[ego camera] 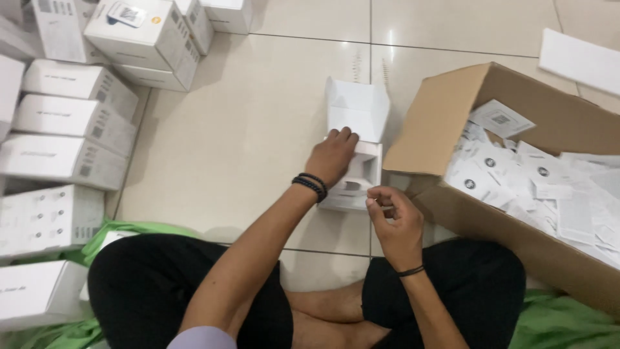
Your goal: The person packages electronics manuals and labels into white boxes on the floor.
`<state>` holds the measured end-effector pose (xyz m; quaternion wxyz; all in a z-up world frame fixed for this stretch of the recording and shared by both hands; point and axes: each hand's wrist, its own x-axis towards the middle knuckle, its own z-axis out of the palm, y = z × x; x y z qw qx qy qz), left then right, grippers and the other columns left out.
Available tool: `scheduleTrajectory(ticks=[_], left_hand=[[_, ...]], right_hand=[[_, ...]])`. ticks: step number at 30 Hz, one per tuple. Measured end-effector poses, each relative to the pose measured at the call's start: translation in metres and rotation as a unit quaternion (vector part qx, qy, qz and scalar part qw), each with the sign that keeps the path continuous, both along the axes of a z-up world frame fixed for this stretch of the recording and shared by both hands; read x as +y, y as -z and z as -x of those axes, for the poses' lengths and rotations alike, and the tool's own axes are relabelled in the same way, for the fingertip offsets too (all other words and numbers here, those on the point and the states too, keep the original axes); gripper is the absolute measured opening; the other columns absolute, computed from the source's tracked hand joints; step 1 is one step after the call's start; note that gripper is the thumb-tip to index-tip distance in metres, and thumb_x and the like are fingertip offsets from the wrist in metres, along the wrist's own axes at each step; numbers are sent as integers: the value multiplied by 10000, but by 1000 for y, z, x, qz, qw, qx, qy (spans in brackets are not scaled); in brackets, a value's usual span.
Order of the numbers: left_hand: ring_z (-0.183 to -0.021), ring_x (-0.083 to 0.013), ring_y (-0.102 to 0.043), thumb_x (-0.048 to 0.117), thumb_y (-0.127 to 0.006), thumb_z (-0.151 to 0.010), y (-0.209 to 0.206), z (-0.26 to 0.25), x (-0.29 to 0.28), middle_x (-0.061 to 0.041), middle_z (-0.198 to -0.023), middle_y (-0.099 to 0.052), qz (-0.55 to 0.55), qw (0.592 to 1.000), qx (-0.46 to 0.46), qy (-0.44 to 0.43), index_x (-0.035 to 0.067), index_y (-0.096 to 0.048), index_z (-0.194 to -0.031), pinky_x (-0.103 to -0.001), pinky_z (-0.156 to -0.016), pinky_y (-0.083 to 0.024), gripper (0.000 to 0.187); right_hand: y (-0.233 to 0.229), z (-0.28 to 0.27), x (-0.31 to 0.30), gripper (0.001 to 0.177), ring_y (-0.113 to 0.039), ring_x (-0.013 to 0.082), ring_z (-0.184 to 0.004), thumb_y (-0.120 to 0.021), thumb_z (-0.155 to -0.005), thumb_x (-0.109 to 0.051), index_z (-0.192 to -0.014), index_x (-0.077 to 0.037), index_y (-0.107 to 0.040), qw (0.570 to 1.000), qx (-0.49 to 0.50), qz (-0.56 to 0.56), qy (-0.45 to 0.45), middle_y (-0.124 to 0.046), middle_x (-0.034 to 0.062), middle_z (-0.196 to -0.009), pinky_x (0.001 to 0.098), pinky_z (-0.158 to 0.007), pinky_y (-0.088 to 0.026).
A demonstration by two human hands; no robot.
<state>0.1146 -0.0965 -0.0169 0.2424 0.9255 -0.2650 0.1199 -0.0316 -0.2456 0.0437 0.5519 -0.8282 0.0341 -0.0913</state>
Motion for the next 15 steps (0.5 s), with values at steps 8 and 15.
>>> scheduleTrajectory(ticks=[8, 15], left_hand=[[-1254, -250, -505, 322, -537, -933, 68, -8, -30, -60, -1368, -548, -242, 961, -101, -87, 138, -670, -1216, -408, -1009, -419, 362], [-1237, -241, -574, 277, -562, -880, 17, 18, 24, -33, -1259, -609, -61, 994, -53, -68, 179, -680, -1245, -458, -982, -511, 396]], right_hand=[[33, -21, 54, 183, -636, 336, -1019, -704, -943, -114, -1102, -29, -673, 963, -155, 218, -21, -691, 151, -1091, 450, -924, -495], [99, -15, 41, 155, -558, 337, -1205, -659, -979, -22, -1127, -29, -616, 907, -227, 351, -44, -620, 152, -1189, 445, -1124, -419]])
